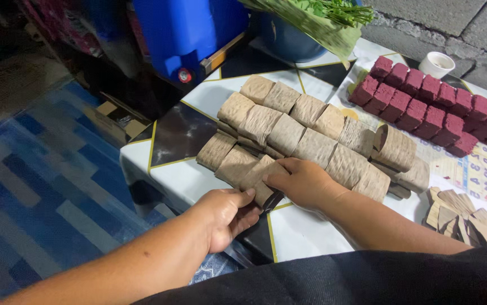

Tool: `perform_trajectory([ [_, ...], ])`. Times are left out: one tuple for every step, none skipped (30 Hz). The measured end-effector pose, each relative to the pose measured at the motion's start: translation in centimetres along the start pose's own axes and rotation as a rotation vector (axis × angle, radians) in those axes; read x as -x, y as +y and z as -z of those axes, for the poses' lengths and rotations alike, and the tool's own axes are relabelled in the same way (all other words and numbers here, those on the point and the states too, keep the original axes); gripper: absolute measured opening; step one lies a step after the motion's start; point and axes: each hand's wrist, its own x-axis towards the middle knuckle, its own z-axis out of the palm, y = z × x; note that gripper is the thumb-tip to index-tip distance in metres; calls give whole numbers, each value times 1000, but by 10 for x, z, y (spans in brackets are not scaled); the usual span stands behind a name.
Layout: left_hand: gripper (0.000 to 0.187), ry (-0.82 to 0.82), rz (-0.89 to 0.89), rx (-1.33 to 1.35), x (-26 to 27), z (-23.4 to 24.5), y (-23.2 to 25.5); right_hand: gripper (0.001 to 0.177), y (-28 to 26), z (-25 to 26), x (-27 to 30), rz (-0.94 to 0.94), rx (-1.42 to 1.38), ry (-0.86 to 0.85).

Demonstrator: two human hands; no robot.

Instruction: The person wraps individual purple rectangular food blocks in dried leaves. They pick up a leaf, place a block on it, fold the leaf around the block, and set the wrapped item aside. The process is repeated for multiple blocks.

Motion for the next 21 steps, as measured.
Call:
perform_trajectory([
  [18,-4,-1,-2,0,-1,0,60,-1,0,1,12,87,24],
  [18,-7,-1,-4,0,-2,0,61,-3,1,1,24,175,47],
  [18,-9,-1,-6,1,-4,1,62,-4,2,2,35,261,69],
  [17,6,6,-3,2,-5,2,61,-5,3,4,33,282,65],
  [16,21,11,1,3,-6,2,60,-6,4,5,33,305,61],
  [15,36,16,5,4,-7,2,60,-7,4,6,34,328,56],
  [15,54,8,2,5,-8,1,59,-8,4,7,45,339,59],
  [14,72,-1,-2,5,-10,1,58,-8,5,9,56,350,62],
  [14,90,-10,-5,6,-11,0,57,-8,5,9,68,362,65],
  [14,96,-13,0,7,-12,0,57,-8,5,10,64,349,65],
  [15,102,-16,7,8,-13,0,56,-8,5,10,60,338,64],
  [15,108,-18,13,9,-14,-1,56,-8,6,11,56,326,63],
  [15,104,-22,19,10,-14,-1,56,-8,6,11,44,288,56],
  [15,99,-26,24,12,-14,-2,56,-7,6,12,33,249,50],
  [15,95,-29,30,13,-15,-3,56,-7,7,13,21,212,44],
  [15,90,-19,27,15,-15,-5,54,-5,8,15,30,201,43],
  [15,85,-10,23,18,-14,-8,52,-3,9,18,40,190,43],
  [16,80,-1,19,20,-14,-12,50,0,10,21,50,179,43],
  [15,79,3,31,21,-15,-15,49,2,11,24,30,195,35],
  [14,78,6,43,22,-17,-20,49,4,12,28,10,210,28],
  [14,77,9,54,24,-17,-25,49,7,12,31,-9,225,21],
])
